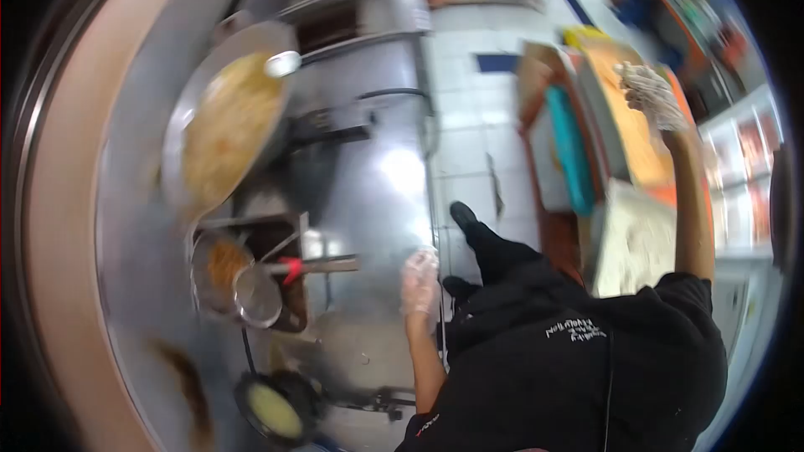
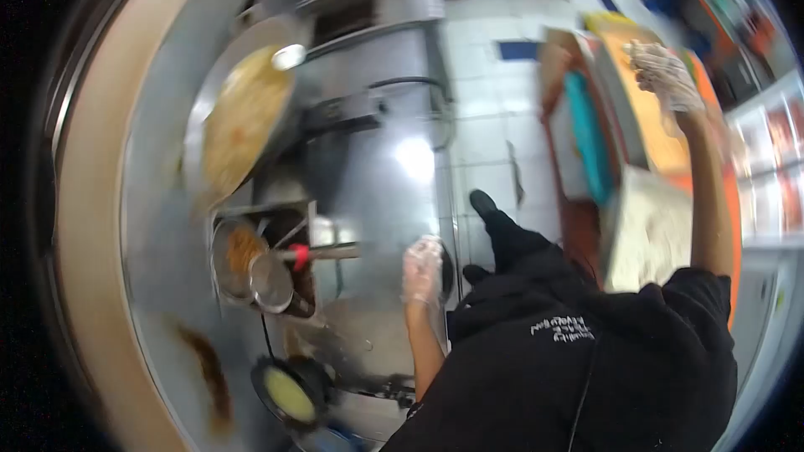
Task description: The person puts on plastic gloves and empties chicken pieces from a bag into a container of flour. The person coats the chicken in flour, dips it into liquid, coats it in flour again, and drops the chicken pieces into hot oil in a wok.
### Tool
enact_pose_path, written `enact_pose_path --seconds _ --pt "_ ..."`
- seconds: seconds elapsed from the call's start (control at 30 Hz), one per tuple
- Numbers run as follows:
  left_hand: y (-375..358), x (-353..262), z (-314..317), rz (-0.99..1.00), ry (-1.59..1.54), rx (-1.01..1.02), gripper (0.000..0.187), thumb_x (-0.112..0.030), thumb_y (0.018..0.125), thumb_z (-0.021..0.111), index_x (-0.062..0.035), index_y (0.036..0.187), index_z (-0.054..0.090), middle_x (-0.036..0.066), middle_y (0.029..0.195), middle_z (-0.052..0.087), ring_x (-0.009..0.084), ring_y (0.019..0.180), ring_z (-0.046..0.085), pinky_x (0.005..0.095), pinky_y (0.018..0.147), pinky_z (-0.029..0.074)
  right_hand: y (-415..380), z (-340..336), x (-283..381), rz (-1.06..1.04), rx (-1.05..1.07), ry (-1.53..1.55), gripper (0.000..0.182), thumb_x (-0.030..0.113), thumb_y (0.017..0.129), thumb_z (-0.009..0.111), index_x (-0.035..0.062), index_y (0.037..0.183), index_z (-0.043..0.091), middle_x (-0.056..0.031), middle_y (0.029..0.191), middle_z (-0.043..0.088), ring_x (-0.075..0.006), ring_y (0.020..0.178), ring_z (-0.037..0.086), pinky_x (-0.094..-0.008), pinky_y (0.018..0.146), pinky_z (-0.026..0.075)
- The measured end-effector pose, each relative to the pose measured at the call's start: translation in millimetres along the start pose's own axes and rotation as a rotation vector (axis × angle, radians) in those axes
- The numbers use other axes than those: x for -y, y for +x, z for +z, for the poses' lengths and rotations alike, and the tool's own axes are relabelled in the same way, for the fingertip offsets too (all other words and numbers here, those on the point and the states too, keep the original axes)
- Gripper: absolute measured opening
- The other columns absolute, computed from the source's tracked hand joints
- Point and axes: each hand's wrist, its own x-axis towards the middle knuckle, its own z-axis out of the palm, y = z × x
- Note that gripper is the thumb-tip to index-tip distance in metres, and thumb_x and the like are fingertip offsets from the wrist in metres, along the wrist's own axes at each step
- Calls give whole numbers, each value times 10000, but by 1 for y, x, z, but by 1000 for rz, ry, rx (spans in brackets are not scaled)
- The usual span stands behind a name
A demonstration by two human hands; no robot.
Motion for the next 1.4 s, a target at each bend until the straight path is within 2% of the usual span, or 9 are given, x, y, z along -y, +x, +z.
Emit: enact_pose_path --seconds 0.2,0.3,0.5,0.63,0.83,1.0,1.17,1.27,1.4 --pt "-3 -45 57 -118 -76 203 348 -115 970 690 -35 1296 599 63 1205 695 132 1056 659 262 881 521 -188 -118 -120 386 -304 -247 390 365 946 709 53 1180 709 -38 1035 705 -176 864 637 -322 803 527" --pt "-4 -72 92 -124 7 394 436 -213 996 687 -55 1379 550 73 1321 642 148 1220 579 304 1070 425 -252 -144 -206 372 -260 -514 437 327 901 740 45 1232 690 -138 1090 720 -256 984 665 -375 908 525" --pt "-19 -109 225 359 592 685 448 -255 973 709 -9 1327 588 159 1308 643 250 1226 606 377 1071 458 -292 -135 -353 449 8 -872 610 318 830 667 62 1378 589 -252 1245 671 -419 1185 623 -458 1036 488" --pt "-59 -105 304 443 608 973 425 -262 979 683 -38 1330 596 179 1296 640 308 1222 611 406 1056 470 -267 -126 -399 548 -355 -733 560 380 893 596 60 1353 584 -265 1252 656 -412 1176 630 -479 1029 484" --pt "-115 -58 388 501 721 1206 445 -292 963 689 -61 1329 585 175 1259 643 336 1222 602 403 1051 467 -277 -164 -390 498 116 -720 542 353 906 626 73 1369 588 -239 1224 668 -395 1149 643 -458 1021 489" --pt "-124 -39 446 403 850 1247 556 -373 945 698 -64 1383 549 187 1369 595 335 1302 555 406 1124 409 -341 -247 -408 498 -61 -918 420 223 850 650 74 1243 668 -222 1173 686 -371 1134 651 -446 1013 494" --pt "-81 40 521 969 955 975 509 -349 950 614 -30 1346 583 238 1415 550 399 1384 453 462 1151 371 -354 -260 -392 853 120 -740 412 312 810 679 -15 1060 707 -259 1060 703 -386 1031 678 -453 869 529" --pt "-45 89 561 1165 1023 776 443 -328 944 585 -3 1238 648 276 1322 614 412 1273 555 457 1072 447 -370 -255 -384 603 -153 -315 410 299 830 670 -62 1023 688 -286 1054 688 -392 1011 670 -459 865 522" --pt "-52 59 584 584 1182 1036 422 -333 924 599 18 1145 677 297 1174 680 432 1127 644 459 966 512 -380 -251 -380 638 -132 -460 371 268 870 649 -54 1051 684 -290 1035 683 -408 980 665 -463 857 520"
